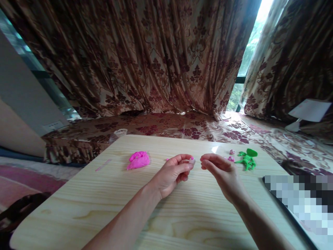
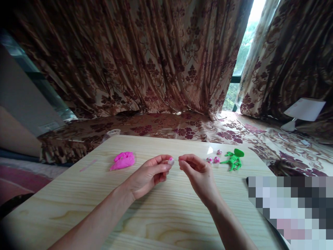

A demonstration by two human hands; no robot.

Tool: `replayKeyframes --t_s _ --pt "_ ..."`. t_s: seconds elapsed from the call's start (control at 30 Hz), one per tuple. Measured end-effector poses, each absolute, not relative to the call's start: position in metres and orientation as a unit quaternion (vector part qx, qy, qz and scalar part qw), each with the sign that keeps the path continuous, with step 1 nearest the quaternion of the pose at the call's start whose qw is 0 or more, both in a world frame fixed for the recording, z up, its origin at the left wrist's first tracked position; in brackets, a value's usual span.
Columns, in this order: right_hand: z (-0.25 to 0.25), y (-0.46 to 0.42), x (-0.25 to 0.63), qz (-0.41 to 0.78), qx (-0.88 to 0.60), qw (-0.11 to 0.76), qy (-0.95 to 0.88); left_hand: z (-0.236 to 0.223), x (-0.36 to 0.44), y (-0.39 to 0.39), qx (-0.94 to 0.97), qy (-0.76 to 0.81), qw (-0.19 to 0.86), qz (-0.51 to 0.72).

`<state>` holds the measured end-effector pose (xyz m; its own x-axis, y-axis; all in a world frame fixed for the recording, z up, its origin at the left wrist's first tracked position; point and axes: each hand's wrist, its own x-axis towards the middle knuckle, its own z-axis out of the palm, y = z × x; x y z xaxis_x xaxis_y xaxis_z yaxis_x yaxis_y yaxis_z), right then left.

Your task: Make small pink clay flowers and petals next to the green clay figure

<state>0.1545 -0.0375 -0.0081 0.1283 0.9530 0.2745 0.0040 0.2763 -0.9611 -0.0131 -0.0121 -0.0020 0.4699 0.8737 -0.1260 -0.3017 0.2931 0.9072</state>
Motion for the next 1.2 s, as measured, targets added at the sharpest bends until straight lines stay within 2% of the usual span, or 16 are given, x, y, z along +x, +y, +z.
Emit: replayKeyframes --t_s 0.37,1.2 --pt "-0.0069 -0.0376 0.1554 0.417 -0.451 0.597 -0.516 -0.0024 -0.0143 -0.0118 0.462 0.328 0.723 0.394" --pt "-0.0101 -0.0405 0.1473 0.386 -0.431 0.590 -0.564 0.0022 -0.0120 -0.0165 0.474 0.323 0.715 0.399"
